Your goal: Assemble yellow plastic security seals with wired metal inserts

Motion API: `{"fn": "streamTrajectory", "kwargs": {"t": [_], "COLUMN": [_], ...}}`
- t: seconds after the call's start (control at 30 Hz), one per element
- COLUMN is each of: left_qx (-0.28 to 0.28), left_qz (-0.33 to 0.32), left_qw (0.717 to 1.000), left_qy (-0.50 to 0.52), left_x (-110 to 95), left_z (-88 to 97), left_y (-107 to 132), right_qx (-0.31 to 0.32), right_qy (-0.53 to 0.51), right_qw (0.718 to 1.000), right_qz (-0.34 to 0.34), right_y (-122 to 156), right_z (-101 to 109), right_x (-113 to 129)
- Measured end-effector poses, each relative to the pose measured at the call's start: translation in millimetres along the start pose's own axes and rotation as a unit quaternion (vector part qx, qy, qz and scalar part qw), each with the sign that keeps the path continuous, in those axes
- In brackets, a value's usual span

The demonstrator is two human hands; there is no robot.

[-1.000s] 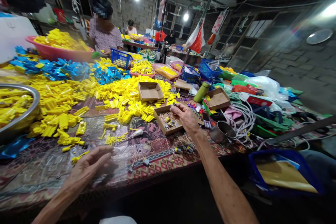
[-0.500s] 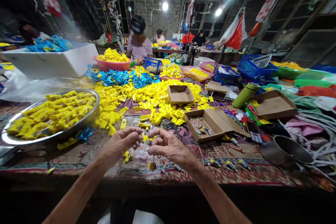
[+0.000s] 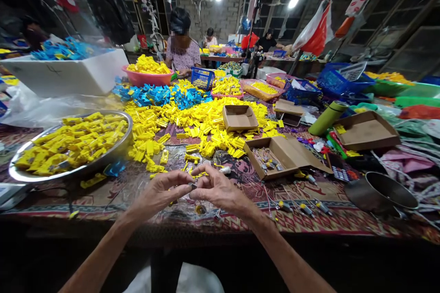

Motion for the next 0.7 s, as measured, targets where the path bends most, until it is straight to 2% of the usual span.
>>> {"fn": "streamTrajectory", "kwargs": {"t": [0.07,0.23,0.37,0.53,0.63,0.7], "left_qx": [-0.009,-0.055,-0.102,-0.118,-0.119,-0.140], "left_qz": [0.001,0.034,0.040,0.034,0.068,0.100], "left_qw": [1.000,0.990,0.978,0.942,0.919,0.903], "left_qy": [0.001,0.124,0.180,0.311,0.370,0.394], "left_x": [2,12,18,24,31,38], "left_z": [0.2,0.8,4.1,3.7,2.7,4.7], "left_y": [0,1,2,2,3,5], "right_qx": [0.000,0.014,0.029,0.034,0.018,0.010], "right_qy": [0.014,-0.013,-0.030,-0.087,-0.121,-0.152], "right_qw": [1.000,0.999,0.998,0.994,0.990,0.987], "right_qz": [0.004,0.030,0.051,0.060,0.068,0.061], "right_y": [-1,-2,-1,-7,-11,-12], "right_z": [1,-1,-11,-23,-28,-31], "right_x": [-2,-8,-21,-42,-51,-57]}}
Point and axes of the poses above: each hand's wrist, its own y-axis away from the middle knuckle, its own z-axis out of the back of the hand, x = y × z, the point moved 5 cm from there along -y, towards the middle knuckle, and after that the axes turned 4 degrees about -z, right-handed, at the moved point
